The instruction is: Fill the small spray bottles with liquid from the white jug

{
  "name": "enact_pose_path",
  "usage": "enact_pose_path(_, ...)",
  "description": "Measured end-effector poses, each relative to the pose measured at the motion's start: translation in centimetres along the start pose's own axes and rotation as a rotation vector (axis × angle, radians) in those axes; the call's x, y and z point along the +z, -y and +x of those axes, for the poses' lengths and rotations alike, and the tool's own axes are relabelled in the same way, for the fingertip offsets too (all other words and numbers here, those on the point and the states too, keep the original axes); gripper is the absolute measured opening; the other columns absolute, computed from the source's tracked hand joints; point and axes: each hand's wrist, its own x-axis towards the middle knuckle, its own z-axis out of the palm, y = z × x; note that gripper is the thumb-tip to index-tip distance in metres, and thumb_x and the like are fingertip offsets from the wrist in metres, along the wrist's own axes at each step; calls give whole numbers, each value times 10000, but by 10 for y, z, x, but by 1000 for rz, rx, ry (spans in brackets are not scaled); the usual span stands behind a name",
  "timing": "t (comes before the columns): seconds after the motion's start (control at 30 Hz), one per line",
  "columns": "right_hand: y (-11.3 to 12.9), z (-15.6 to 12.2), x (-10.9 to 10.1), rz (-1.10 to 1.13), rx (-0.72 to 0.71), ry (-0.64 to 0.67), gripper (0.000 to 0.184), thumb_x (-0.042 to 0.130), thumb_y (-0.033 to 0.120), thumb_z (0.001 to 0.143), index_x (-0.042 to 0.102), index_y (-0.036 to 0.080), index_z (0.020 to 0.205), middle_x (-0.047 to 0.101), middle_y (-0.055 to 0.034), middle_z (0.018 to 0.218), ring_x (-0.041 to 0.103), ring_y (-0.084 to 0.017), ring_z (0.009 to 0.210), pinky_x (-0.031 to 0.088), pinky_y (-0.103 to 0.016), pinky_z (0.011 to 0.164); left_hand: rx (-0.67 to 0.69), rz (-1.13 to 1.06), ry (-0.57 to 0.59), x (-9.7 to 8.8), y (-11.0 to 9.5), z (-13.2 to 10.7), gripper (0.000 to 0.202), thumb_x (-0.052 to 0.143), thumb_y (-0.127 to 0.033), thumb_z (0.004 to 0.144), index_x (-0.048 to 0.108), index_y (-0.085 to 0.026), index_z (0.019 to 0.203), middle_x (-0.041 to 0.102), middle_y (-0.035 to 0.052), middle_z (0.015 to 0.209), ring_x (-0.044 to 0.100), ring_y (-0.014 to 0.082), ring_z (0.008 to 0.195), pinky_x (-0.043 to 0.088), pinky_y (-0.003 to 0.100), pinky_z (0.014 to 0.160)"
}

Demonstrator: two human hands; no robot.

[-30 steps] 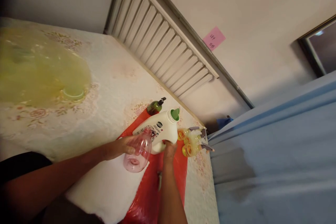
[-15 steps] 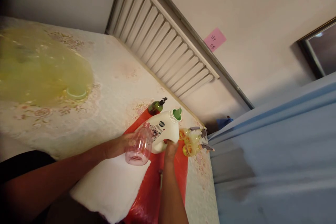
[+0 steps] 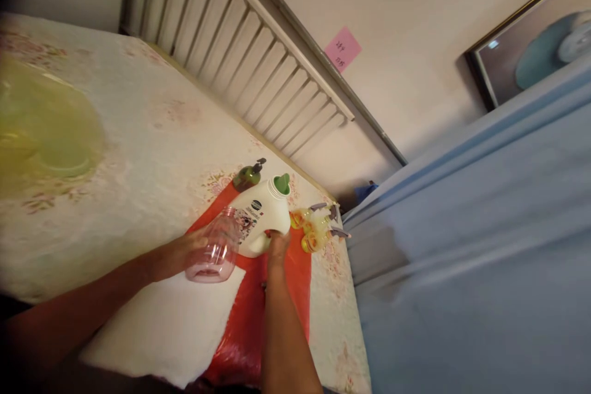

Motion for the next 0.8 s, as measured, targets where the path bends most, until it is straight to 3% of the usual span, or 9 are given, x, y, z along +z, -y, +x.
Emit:
enact_pose_path(0.1,-2,2,2,65,46,-12,213,486,243,701,627,198,854,697,-54,772,626,-195,656,492,-281,625,-57,-130,29,-3,3,3,619,631,-522,892,440,-316,1443,622,90,1288,624,282,1081,509,453,942)
enact_pose_path(0.23,-4,4,6,144,73,-28,187,490,243,685,593,204,836,676,-35,747,610,-187,648,502,-281,621,-7,-213,72,-7,9,6,631,616,-533,907,422,-289,1455,615,111,1275,615,298,1119,502,468,959)
enact_pose_path(0.5,-1,1,5,280,52,-42,159,517,237,670,575,207,815,647,-14,720,557,-165,621,486,-264,579,-17,-86,85,-14,15,9,590,655,-378,915,405,-332,1447,541,100,1383,549,309,1246,481,484,1017)
enact_pose_path(0.63,3,-1,4,331,14,-57,156,545,236,648,575,204,798,649,-13,724,540,-158,606,480,-264,559,-50,-97,23,-10,11,10,620,687,-449,872,435,-316,1422,560,100,1357,615,294,1098,518,468,944)
enact_pose_path(0.8,2,-1,5,349,-49,-104,101,554,231,635,570,211,733,625,5,647,520,-155,562,471,-271,522,-62,-108,56,-10,8,8,615,702,-488,845,467,-326,1389,567,77,1325,626,274,1037,536,440,909)
